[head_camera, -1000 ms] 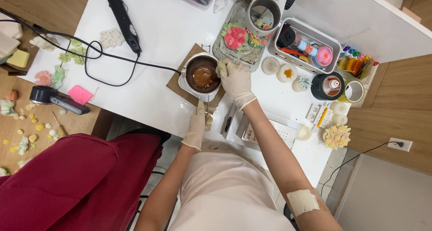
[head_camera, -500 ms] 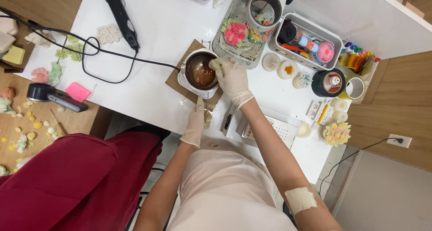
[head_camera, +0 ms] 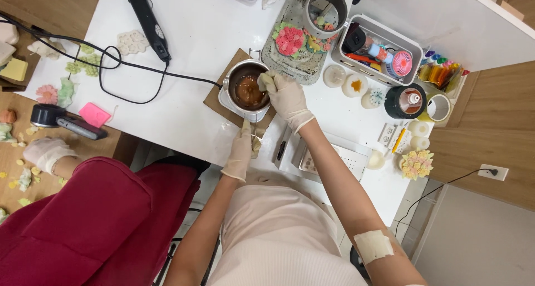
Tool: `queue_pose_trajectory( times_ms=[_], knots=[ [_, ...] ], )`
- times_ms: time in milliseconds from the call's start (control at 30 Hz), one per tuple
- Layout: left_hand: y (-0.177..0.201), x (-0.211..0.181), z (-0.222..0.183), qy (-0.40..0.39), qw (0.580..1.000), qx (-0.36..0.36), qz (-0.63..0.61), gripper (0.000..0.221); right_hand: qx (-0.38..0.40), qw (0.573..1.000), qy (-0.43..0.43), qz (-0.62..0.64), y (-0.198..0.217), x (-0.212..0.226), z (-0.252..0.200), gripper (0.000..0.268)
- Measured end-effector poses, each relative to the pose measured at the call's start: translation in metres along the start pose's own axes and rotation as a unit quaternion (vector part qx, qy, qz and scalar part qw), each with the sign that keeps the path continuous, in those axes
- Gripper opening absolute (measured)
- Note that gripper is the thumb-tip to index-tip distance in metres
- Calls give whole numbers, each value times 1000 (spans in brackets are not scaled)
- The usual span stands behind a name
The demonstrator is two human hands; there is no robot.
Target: The person stirs melted wax in a metal pitcher and pours the liquid wax into silicone molds on the worktable, filling the mold cavities one at a time while wearing gloves.
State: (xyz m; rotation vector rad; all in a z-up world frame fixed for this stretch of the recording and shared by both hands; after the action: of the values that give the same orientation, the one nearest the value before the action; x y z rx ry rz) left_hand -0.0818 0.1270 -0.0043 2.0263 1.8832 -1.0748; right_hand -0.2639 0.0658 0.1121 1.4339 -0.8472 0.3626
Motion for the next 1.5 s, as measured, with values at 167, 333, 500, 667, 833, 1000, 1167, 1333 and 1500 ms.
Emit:
queue_pose_trajectory(
  times_ms=[167, 333, 500, 667, 833, 1000, 1167, 1333, 1500],
  knots=[
    [-3, -12, -10, 6, 1000, 12, -3, 51, -40, 998, 18, -35, 5, 7, 2, 16],
    [5, -7, -5, 5, 1000, 25, -10, 52, -48, 994, 7, -96, 12, 14, 6, 19],
    [-1, -17, -12, 19, 999, 31, 4, 54, -29, 993, 45, -105, 8, 8, 8, 28],
    [6, -4, -2, 8, 999, 38, 0, 51, -29, 999, 23, -36, 14, 19, 4, 21],
    [5, -12, -8, 17, 999, 30, 9, 53, -30, 996, -17, -87, 16, 23, 3, 25],
    [3, -12, -5, 19, 999, 33, 2, 50, -22, 999, -25, -12, 29, 25, 1, 31],
    [13, 6, 8, 13, 999, 47, 0, 51, -71, 996, -31, -39, 33, 23, -1, 31],
    [5, -9, -1, 11, 998, 53, -4, 51, -45, 998, 40, -18, 18, 21, 4, 26],
    [5, -10, -5, 22, 999, 34, 4, 48, -38, 999, 15, 9, 17, 33, 3, 29]
  ],
)
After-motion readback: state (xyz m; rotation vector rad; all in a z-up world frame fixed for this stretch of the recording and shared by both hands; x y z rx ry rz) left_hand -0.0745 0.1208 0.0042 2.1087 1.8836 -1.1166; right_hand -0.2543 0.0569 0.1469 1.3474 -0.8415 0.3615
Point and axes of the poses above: each hand's wrist, its own z-axis towards the middle knuckle, its own y-axis out of the back of the hand, x = y × z, the point moved 3 cm from there along z, towards the middle knuckle, and after that the axes turned 2 degrees about -y, right-handed, at the moved point
